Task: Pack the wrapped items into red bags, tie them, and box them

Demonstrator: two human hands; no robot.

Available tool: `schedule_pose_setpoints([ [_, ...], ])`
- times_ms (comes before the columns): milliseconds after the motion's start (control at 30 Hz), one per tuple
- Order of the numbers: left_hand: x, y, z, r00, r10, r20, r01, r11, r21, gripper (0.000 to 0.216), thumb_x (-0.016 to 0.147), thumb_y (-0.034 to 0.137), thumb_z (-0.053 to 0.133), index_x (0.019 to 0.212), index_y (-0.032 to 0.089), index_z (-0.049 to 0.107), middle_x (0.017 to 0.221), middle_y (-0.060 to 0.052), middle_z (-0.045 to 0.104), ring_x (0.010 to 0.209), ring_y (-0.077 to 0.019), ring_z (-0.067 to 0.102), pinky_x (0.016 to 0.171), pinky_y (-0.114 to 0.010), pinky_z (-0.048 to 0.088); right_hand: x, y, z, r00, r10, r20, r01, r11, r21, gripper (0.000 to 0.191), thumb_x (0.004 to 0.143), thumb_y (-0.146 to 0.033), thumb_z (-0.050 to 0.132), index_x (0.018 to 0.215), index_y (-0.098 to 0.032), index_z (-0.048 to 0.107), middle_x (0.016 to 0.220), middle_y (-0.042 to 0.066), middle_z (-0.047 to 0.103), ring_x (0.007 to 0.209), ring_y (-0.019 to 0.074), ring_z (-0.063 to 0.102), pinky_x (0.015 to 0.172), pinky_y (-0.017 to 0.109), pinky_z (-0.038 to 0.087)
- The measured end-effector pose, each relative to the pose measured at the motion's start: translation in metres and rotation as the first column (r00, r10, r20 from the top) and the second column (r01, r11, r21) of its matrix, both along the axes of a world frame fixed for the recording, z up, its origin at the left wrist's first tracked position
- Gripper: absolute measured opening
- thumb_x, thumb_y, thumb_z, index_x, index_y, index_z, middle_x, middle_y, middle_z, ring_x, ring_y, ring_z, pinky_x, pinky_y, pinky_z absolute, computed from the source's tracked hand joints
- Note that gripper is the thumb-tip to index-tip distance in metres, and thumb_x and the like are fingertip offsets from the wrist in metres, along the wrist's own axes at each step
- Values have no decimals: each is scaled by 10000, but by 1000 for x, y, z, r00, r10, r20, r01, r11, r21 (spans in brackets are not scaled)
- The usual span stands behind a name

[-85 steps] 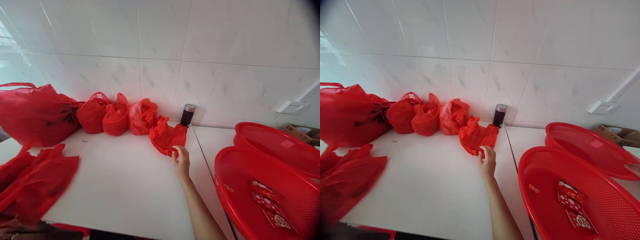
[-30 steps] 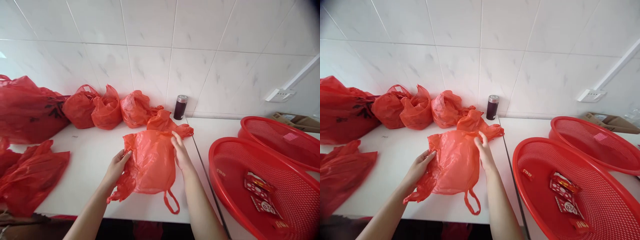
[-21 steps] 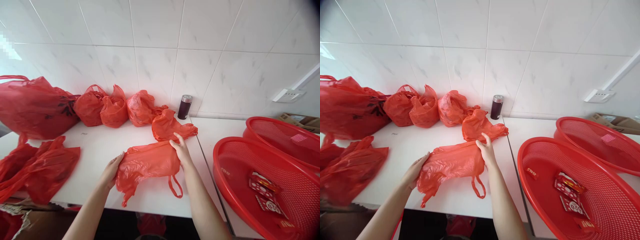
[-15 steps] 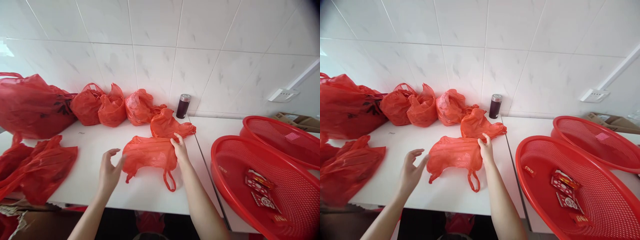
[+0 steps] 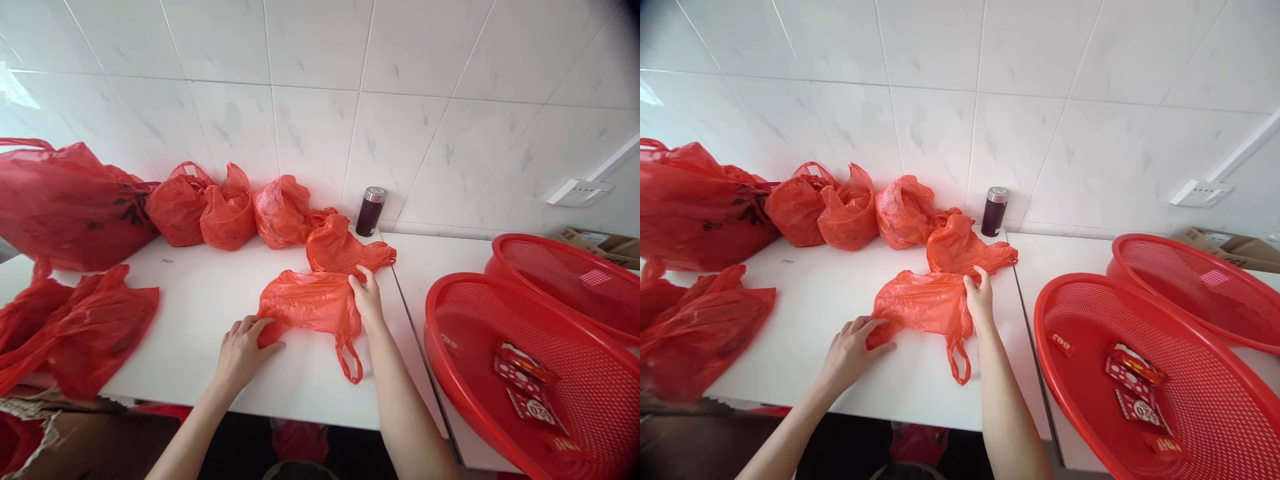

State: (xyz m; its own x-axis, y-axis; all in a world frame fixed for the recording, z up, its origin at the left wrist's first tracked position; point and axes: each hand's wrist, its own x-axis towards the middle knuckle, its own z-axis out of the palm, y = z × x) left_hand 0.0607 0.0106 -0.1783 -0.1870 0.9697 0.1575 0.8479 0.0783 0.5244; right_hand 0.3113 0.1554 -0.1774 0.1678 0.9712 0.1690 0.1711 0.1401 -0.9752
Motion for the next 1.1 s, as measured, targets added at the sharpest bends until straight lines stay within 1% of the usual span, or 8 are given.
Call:
schedule_pose_setpoints([
  [267, -10, -10, -1, 959, 43, 279, -45, 999, 1, 246, 807, 277, 502, 953, 233, 695, 1029, -63, 677, 894, -235, 635, 757, -330, 502, -2, -18, 25, 967, -193, 167, 170, 975, 144, 497, 833, -396, 529, 1272, -166, 495, 1120, 135, 594, 1007, 264, 561, 880, 438, 442],
  [367, -7, -18, 21, 881, 49, 471, -58, 998, 5, 277, 832, 361, 522, 982, 197, 687, 1017, -78, 667, 896, -228, 633, 737, -307, 507, -29, -65, 49, 972, -24, 234, -60, 936, 346, 310, 901, -333, 484, 1183, -227, 557, 1096, 94, 621, 1008, 215, 576, 891, 369, 459],
  [433, -1, -23, 38, 767, 34, 640, -35, 999, -12, 295, 830, 419, 566, 959, 179, 681, 926, -66, 673, 855, -217, 622, 733, -301, 496, -50, -98, 60, 879, 221, 422, -408, 806, 429, 221, 915, -267, 497, 1104, -280, 610, 1079, 49, 649, 1022, 194, 584, 926, 358, 449],
  [500, 7, -26, 51, 634, 17, 773, 11, 999, -31, 283, 815, 439, 618, 915, 178, 664, 828, -35, 666, 772, -182, 604, 708, -277, 479, -65, -117, 64, 775, 219, 593, -529, 737, 421, 152, 902, -261, 545, 978, -282, 675, 1251, 46, 593, 1170, 233, 514, 1008, 410, 390],
  [733, 11, -41, 61, 169, 19, 985, 184, 982, -50, 222, 713, 350, 775, 762, 177, 644, 738, 2, 654, 702, -130, 598, 672, -223, 485, -55, -92, 40, 642, -6, 766, -351, 887, 301, 175, 906, -219, 528, 855, -214, 695, 1051, 63, 683, 955, 230, 579, 911, 424, 411],
  [833, -1, -52, 64, -81, 15, 997, 146, 989, -3, 244, 681, 353, 798, 846, 203, 700, 771, 10, 691, 687, -126, 635, 739, -243, 542, -39, -82, 30, 518, -43, 854, -291, 931, 223, 101, 829, -215, 612, 804, -189, 707, 1236, 108, 604, 1082, 300, 536, 923, 460, 406],
  [967, -27, -56, 64, -344, 59, 937, 23, 998, -54, 42, 768, 222, 725, 779, 239, 687, 484, 122, 562, 335, -2, 441, 822, -267, 583, -16, -85, 33, 370, 118, 921, -292, 956, -5, 152, 698, -176, 708, 850, -174, 716, 1441, 150, 425, 1143, 365, 515, 861, 471, 451],
  [1100, -42, -47, 57, -365, 99, 926, -109, 983, -148, 156, 790, 165, 630, 858, 284, 705, 746, 49, 728, 652, -93, 694, 690, -181, 600, 6, -104, 59, 397, 379, 836, -450, 874, -183, 638, 607, -157, 733, 1221, -284, 617, 1484, 91, 383, 1072, 301, 584, 794, 391, 500],
])
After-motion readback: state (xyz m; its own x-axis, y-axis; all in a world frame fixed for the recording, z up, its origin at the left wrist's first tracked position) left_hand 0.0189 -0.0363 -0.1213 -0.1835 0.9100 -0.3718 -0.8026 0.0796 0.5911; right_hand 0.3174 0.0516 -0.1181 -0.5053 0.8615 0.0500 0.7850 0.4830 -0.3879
